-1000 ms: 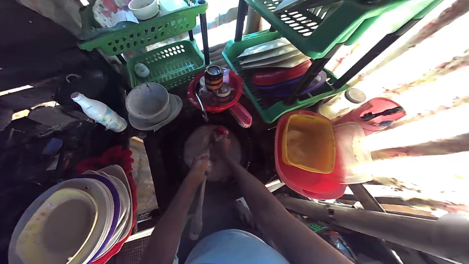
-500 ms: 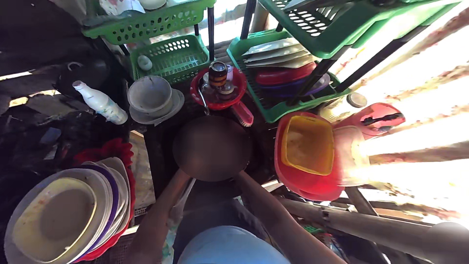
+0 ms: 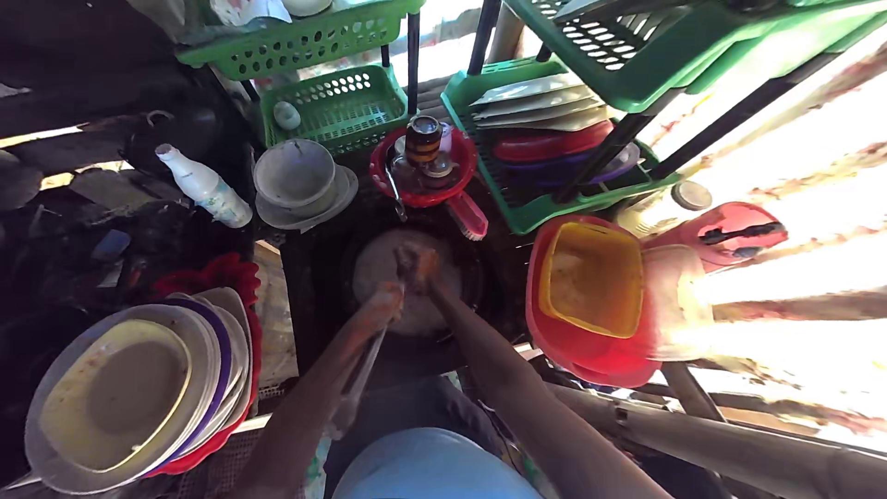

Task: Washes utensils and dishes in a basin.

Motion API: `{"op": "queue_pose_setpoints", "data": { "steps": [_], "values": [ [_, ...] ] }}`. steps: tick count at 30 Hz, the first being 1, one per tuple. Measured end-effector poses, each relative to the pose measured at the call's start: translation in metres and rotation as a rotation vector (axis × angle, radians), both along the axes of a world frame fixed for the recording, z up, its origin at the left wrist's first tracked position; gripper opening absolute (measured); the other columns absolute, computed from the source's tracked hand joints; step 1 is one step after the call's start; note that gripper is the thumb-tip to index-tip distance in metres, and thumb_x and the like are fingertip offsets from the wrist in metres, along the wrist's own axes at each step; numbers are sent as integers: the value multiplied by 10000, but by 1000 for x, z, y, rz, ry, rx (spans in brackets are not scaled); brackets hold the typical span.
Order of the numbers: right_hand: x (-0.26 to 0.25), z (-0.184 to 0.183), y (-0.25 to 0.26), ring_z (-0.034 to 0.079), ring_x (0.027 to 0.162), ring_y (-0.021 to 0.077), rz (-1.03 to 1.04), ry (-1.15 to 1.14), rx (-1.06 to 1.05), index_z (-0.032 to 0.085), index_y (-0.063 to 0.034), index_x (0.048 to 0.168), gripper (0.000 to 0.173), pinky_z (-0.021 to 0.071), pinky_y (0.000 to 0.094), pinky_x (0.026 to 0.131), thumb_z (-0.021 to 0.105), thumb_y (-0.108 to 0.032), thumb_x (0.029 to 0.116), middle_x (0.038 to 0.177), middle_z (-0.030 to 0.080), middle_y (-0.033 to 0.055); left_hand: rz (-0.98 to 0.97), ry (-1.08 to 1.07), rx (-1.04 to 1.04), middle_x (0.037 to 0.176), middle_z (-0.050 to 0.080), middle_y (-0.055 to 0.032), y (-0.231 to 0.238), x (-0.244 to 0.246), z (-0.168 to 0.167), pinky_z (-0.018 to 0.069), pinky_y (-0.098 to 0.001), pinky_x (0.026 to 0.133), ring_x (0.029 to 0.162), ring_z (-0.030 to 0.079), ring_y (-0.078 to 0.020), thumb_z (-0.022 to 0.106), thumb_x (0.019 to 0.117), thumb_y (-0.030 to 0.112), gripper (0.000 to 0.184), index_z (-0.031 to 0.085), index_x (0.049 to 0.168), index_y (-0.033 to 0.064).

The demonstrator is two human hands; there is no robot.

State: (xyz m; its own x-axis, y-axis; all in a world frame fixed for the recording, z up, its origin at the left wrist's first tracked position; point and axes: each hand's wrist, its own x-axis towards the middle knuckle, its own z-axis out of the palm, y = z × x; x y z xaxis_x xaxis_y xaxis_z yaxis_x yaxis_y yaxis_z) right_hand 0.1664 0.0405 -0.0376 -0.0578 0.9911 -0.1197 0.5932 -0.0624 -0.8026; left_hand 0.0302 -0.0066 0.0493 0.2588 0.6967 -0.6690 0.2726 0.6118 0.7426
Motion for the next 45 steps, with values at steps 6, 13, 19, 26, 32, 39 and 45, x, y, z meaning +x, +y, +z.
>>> {"op": "queue_pose_setpoints", "data": {
  "steps": [6, 13, 19, 26, 32, 39, 45],
  "values": [
    [-31, -6, 3, 544, 591, 170, -793, 888, -302, 610, -57, 1186, 504, 514, 357, 557, 498, -531, 1054, 774, 594, 85, 165, -6, 38, 617, 403, 22, 0, 12, -12, 378, -203, 427, 447, 396, -62, 368, 1122, 152, 252, 555, 1087, -13],
    [-56, 18, -16, 595, 631, 151, -738, 1031, -437, 594, 32, 1181, 327, 537, 303, 589, 600, -269, 1053, 807, 625, 105, 245, -101, -34, 604, 405, 30, 9, -1, -24, 340, -184, 393, 423, 365, -46, 396, 1123, 211, 269, 568, 1050, 18],
    [-22, 10, -4, 630, 1154, 450, -456, 278, -145, 535, 46, 1397, 477, 500, 582, 1000, 685, -72, 960, 1266, 627, 317, 190, -111, -122, 612, 380, 36, 2, -8, -8, 349, -173, 397, 430, 371, -44, 368, 1128, 193, 228, 520, 1078, 30],
    [-19, 19, -6, 637, 1207, 357, 263, -124, 93, 734, -54, 1196, 390, 467, 584, 1050, 623, -373, 1001, 1272, 689, 171, -73, 38, -113, 606, 375, 44, -1, -31, 7, 325, -183, 393, 430, 355, -48, 381, 1127, 227, 233, 520, 1045, 59],
    [-22, 21, 3, 641, 1162, 416, -287, 139, -186, 625, 27, 1323, 387, 493, 559, 1033, 675, -112, 966, 1235, 659, 285, -11, 98, -11, 624, 419, 27, -7, -12, 2, 381, -206, 448, 460, 403, -60, 392, 1125, 212, 278, 570, 1090, 1],
    [-36, 11, -7, 561, 511, 160, -677, 922, -423, 605, 22, 1118, 411, 511, 328, 487, 380, -322, 1124, 735, 626, 98, 334, 3, 110, 550, 398, 50, 0, -33, 2, 370, -184, 399, 408, 386, -38, 402, 1122, 241, 345, 607, 1113, -36],
    [-88, 61, -25, 643, 1170, 221, -229, 728, -146, 608, 70, 1337, 367, 486, 377, 1052, 457, -152, 1085, 1274, 673, 204, 524, 418, 496, 1124, 657, -274, 42, -13, -7, 487, -463, 982, 1052, 639, -326, 319, 1137, 203, 449, 606, 1208, -135]
  ]
}}
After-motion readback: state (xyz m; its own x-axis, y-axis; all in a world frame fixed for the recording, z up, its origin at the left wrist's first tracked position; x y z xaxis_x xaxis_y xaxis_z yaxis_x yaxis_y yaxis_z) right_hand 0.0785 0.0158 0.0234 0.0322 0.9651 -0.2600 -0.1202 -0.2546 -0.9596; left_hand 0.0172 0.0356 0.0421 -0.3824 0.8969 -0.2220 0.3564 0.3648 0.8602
